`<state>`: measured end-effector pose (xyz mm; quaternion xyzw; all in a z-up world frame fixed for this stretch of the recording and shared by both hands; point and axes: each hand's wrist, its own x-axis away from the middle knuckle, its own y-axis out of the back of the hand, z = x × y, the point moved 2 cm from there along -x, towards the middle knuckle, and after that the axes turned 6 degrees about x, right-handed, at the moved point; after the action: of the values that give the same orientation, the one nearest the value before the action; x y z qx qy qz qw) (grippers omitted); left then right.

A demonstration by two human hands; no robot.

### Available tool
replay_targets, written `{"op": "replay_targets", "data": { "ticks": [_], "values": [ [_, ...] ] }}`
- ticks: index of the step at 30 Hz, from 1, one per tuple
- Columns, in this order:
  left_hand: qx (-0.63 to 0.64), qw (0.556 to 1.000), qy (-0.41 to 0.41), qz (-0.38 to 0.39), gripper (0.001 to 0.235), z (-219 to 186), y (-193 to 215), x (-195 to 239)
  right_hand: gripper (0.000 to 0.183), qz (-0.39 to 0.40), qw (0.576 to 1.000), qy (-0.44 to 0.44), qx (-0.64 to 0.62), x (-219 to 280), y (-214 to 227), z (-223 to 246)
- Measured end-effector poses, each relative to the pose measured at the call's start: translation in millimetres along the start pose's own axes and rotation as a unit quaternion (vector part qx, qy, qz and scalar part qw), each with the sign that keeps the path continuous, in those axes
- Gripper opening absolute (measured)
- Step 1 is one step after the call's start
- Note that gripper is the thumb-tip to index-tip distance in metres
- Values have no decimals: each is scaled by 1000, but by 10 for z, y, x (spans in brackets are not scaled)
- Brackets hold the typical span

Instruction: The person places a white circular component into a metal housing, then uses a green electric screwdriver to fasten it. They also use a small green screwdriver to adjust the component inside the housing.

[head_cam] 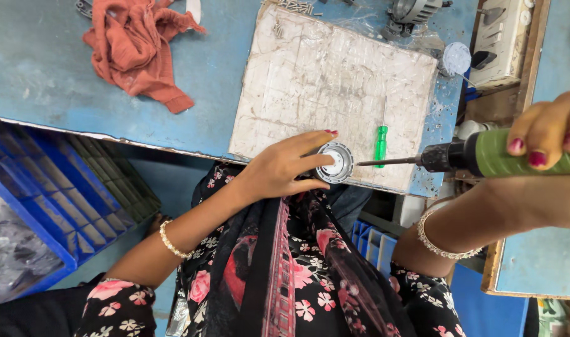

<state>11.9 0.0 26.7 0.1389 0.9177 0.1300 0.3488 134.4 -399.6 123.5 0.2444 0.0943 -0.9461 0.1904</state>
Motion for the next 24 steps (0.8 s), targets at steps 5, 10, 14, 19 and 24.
{"op": "replay_targets", "data": {
  "ticks": [5,10,14,19,24],
  "values": [
    [-67,998,-7,13,49,-88,8,-20,24,-30,999,0,29,116,-27,62],
    [-69,996,-14,55,45,-53,40,-60,25,-41,998,-3,41,98,-117,88],
    [-54,996,-33,64,44,13,53,-87,26,-48,997,-2,53,73,-116,115],
    [-20,997,-30,70,45,66,66,-122,27,-51,996,-6,68,18,-164,120],
    [16,997,69,40,40,-8,97,-187,28,-56,995,-10,81,-69,-211,142]
  ]
}}
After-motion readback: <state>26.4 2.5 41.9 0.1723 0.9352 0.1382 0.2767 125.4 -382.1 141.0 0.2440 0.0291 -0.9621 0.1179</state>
